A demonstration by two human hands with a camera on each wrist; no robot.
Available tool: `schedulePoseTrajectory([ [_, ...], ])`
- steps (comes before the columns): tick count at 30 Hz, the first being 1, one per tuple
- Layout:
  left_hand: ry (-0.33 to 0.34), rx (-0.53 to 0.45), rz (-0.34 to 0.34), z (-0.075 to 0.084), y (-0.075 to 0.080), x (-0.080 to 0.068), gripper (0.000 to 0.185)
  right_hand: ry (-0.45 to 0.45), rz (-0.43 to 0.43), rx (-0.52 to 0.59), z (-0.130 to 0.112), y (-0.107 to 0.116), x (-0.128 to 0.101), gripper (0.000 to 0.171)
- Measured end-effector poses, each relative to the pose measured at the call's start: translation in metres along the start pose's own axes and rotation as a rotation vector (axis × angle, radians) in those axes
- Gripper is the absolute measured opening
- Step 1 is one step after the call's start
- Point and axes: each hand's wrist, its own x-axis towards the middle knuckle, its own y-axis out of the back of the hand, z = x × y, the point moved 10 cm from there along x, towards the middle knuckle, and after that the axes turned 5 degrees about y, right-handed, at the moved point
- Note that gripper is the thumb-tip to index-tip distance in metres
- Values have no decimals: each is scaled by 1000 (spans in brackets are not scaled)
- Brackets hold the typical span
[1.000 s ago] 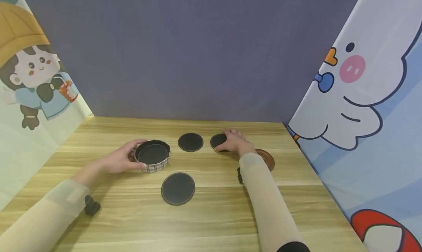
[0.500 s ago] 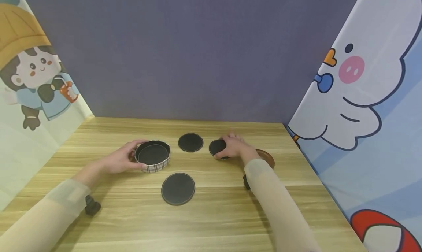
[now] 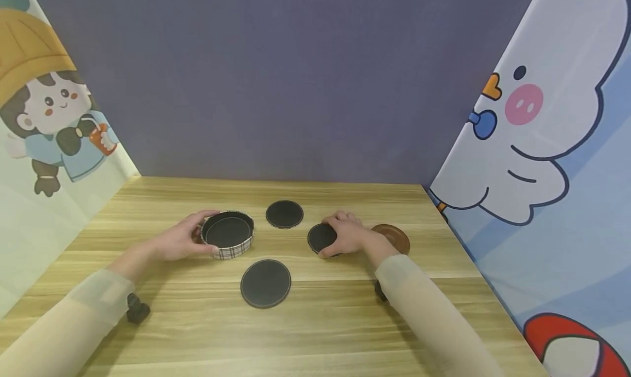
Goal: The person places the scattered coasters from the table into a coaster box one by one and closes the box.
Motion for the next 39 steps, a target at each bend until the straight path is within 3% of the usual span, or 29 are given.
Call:
schedulePoseTrajectory([
  [18,-10,3,16,0,1,0,108,88,-27,6,-29,-11,-28,98],
  [34,-4,-8,3,-2,0,1,109,112,-62,38,-33,-17,-36,100],
  [39,-7,-13,-3,-1,-1,1,109,127,-74,22,-32,-17,-39,110],
])
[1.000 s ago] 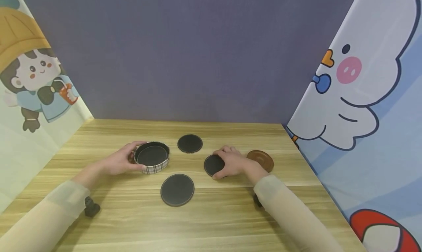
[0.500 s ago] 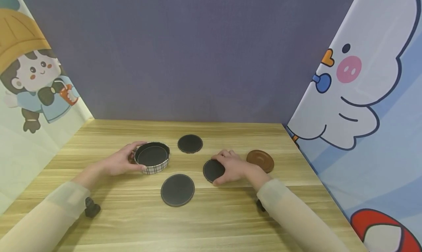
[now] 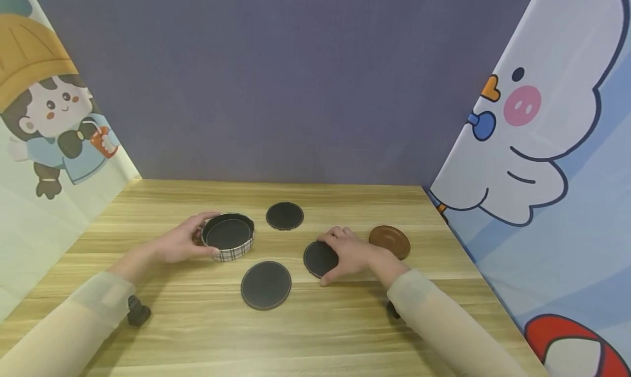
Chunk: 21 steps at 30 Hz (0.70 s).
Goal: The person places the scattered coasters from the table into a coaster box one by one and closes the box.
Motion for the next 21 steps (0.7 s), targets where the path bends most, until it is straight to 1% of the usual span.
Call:
schedulePoseTrajectory([
  [2,-1,0,0,0,0,0,109,-6,-11,-3,2,-1,-1,115],
  [6,1,9,5,1,1,0,108,-13,-17,-3,5,0,-2,119],
  [16,22,10,5,1,1,-1,108,-1,-4,-60,1,2,3,108],
  [21,23,8,0,2,0,-1,110,-4,20,-49,0,3,3,106],
])
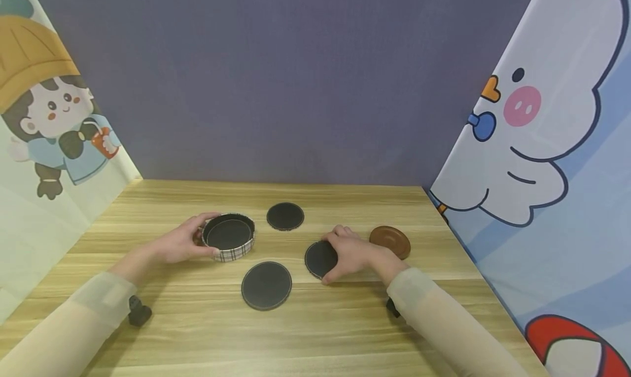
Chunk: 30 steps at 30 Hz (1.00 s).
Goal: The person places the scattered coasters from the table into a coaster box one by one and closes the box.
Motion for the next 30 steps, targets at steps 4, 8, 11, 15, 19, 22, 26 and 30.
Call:
schedulePoseTrajectory([
  [4,-3,3,-1,0,0,1,110,-6,9,9,0,1,-1,107],
  [8,-6,6,4,-2,0,2,110,0,15,11,1,1,-1,108],
  [11,-8,7,7,-2,0,2,110,7,21,12,1,2,-1,109],
  [15,-6,8,7,-2,0,1,110,22,31,22,0,1,-1,112],
  [19,-3,9,7,-3,-1,2,111,32,45,35,-3,2,-1,112],
  [22,-4,6,4,-3,-1,3,111,38,59,25,-5,4,0,111],
  [26,-3,0,0,-4,-2,3,110,34,75,19,-6,6,2,111],
  [30,2,-1,2,-4,-1,2,110,27,85,26,-8,9,4,111],
])
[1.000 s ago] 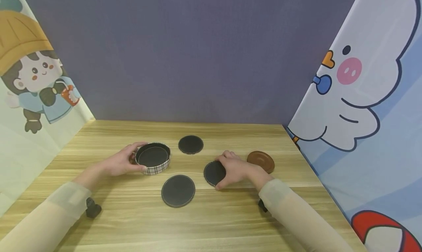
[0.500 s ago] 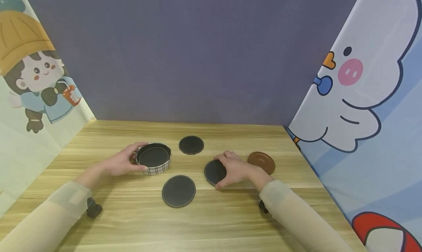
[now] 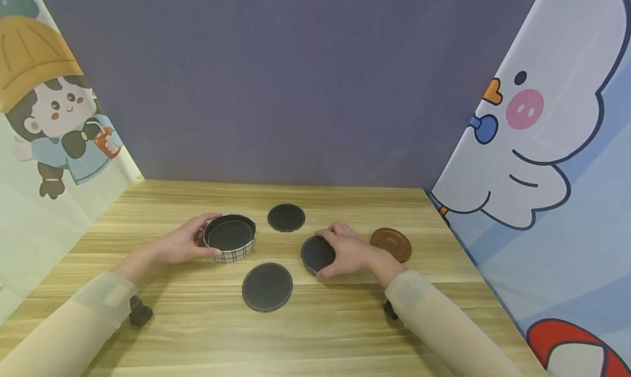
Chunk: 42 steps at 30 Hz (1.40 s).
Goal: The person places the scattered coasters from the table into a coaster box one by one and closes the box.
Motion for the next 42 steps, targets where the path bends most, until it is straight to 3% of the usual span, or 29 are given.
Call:
schedulePoseTrajectory([
  [10,-2,10,6,1,0,-1,110,15,17,-29,-8,5,11,111],
  [30,1,-8,3,1,1,-2,111,69,30,13,-38,11,38,110],
  [42,-5,-20,4,-1,0,0,110,54,16,1,-51,10,51,109],
])
